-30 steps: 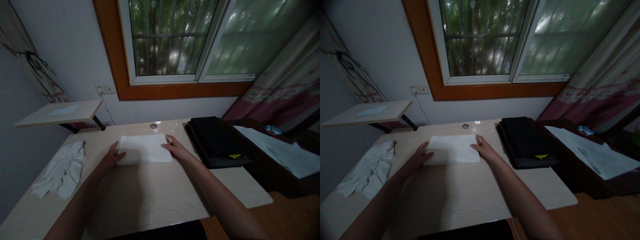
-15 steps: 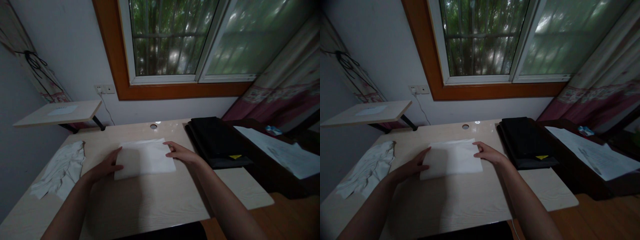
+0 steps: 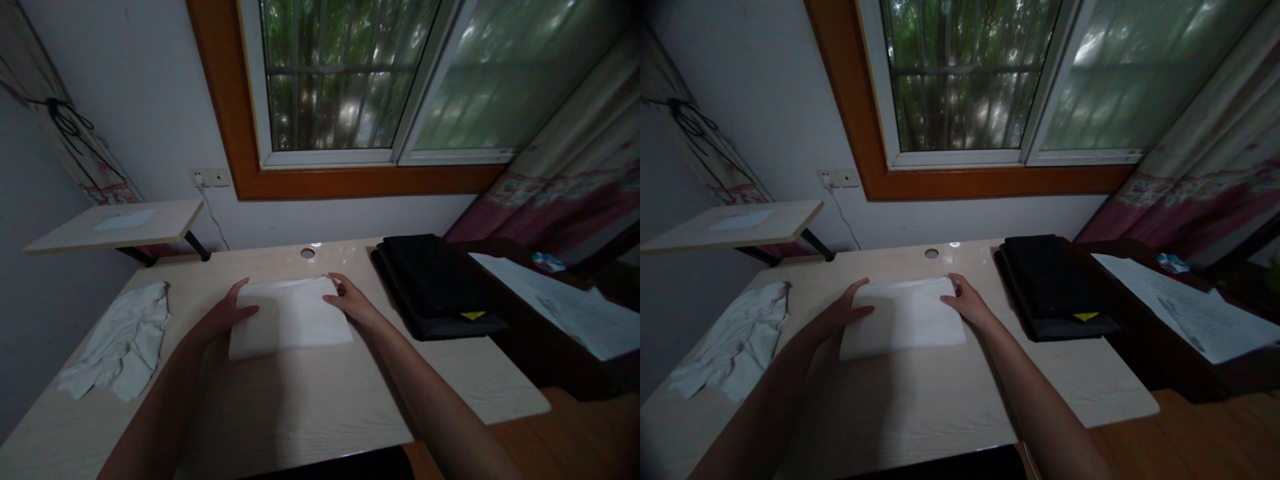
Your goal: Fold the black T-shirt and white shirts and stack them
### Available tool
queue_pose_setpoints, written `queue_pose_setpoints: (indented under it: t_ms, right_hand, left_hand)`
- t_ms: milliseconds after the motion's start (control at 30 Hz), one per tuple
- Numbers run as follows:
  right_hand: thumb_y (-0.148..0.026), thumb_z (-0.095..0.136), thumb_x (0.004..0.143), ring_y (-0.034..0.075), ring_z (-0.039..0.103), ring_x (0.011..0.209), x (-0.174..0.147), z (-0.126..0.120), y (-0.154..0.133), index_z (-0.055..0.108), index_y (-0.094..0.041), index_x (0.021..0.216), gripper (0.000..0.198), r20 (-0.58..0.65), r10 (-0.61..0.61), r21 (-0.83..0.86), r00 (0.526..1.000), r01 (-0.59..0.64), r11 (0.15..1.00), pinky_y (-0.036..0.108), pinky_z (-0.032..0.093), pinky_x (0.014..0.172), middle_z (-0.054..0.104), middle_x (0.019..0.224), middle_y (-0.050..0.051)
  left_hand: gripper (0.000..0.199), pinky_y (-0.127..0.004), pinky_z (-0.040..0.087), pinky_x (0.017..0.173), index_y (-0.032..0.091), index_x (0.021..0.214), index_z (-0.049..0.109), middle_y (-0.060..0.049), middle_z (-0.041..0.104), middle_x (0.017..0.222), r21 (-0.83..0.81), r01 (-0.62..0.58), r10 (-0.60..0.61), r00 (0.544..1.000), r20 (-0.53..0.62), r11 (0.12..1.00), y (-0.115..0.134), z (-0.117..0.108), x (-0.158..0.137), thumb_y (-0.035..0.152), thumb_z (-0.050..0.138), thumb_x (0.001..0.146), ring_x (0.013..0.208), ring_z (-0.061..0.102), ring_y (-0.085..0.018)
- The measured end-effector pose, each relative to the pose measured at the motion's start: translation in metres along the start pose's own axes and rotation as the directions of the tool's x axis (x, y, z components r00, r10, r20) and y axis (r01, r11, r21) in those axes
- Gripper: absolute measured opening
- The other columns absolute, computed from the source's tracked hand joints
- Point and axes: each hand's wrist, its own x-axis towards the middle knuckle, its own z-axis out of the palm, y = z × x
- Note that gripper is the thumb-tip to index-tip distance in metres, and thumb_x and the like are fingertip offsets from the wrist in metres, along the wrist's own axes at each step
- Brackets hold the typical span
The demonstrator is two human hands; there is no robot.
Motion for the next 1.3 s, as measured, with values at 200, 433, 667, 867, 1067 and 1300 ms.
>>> queue_pose_setpoints:
  t_ms: [200, 433, 667, 867, 1067, 1300]
  right_hand:
    - [-0.028, 0.080, 0.071, 0.021, 0.062, 0.092, -0.006, -0.003, -0.007, 0.055, -0.023, 0.131, 0.066, 0.096, -0.011, 0.002, 0.995, 0.011, 1.000, 0.034, 0.049, 0.081, 0.067, 0.102, 0.003]
    - [-0.024, 0.085, 0.065, 0.023, 0.063, 0.102, -0.015, -0.010, -0.025, 0.061, -0.023, 0.121, 0.061, 0.323, 0.035, 0.073, 0.946, -0.062, 0.995, 0.040, 0.049, 0.094, 0.068, 0.112, 0.005]
    - [-0.025, 0.082, 0.071, 0.022, 0.063, 0.104, -0.024, -0.005, -0.033, 0.056, -0.026, 0.128, 0.062, 0.244, -0.053, 0.167, 0.968, 0.011, 0.986, 0.036, 0.051, 0.090, 0.066, 0.119, 0.007]
    - [-0.026, 0.075, 0.078, 0.021, 0.064, 0.101, -0.016, 0.000, -0.022, 0.047, -0.027, 0.139, 0.067, 0.122, -0.134, 0.051, 0.984, 0.128, 0.990, 0.035, 0.051, 0.088, 0.067, 0.112, 0.004]
    - [-0.025, 0.068, 0.081, 0.021, 0.063, 0.101, -0.013, 0.002, -0.017, 0.050, -0.023, 0.139, 0.061, 0.113, -0.211, -0.260, 0.971, 0.234, 0.937, 0.036, 0.049, 0.093, 0.067, 0.117, 0.005]
    - [-0.019, 0.065, 0.077, 0.022, 0.064, 0.098, -0.019, -0.002, -0.029, 0.055, -0.022, 0.133, 0.057, 0.209, -0.149, -0.356, 0.966, 0.217, 0.909, 0.035, 0.050, 0.089, 0.068, 0.117, 0.005]
  left_hand:
    - [0.104, -0.044, 0.052, 0.100, 0.020, 0.158, 0.031, -0.017, 0.054, 0.146, 0.029, -0.030, 0.027, 0.996, 0.090, 0.999, -0.001, -0.004, -0.010, 0.051, 0.079, 0.072, 0.122, 0.062, -0.034]
    - [0.092, -0.048, 0.043, 0.111, 0.028, 0.151, 0.047, -0.011, 0.051, 0.152, 0.062, -0.095, 0.081, 0.978, 0.193, 0.994, 0.001, -0.013, -0.024, 0.043, 0.084, 0.069, 0.134, 0.054, -0.036]
    - [0.084, -0.045, 0.053, 0.098, 0.029, 0.152, 0.043, -0.011, 0.054, 0.148, -0.006, -0.109, 0.108, 0.977, 0.185, 0.994, -0.001, -0.014, -0.028, 0.047, 0.077, 0.078, 0.123, 0.061, -0.033]
    - [0.090, -0.044, 0.054, 0.096, 0.024, 0.158, 0.030, -0.013, 0.054, 0.145, 0.100, -0.201, 0.195, 0.978, 0.068, 0.974, -0.008, -0.005, -0.021, 0.051, 0.070, 0.083, 0.117, 0.062, -0.031]
    - [0.092, -0.046, 0.051, 0.101, 0.023, 0.158, 0.030, -0.015, 0.051, 0.150, 0.216, -0.232, 0.216, 0.972, 0.098, 0.948, -0.019, -0.005, -0.011, 0.051, 0.072, 0.081, 0.122, 0.060, -0.033]
    - [0.094, -0.049, 0.047, 0.107, 0.025, 0.157, 0.034, -0.014, 0.046, 0.155, 0.215, -0.206, 0.170, 0.970, 0.174, 0.955, -0.026, -0.013, -0.015, 0.052, 0.076, 0.078, 0.131, 0.056, -0.035]
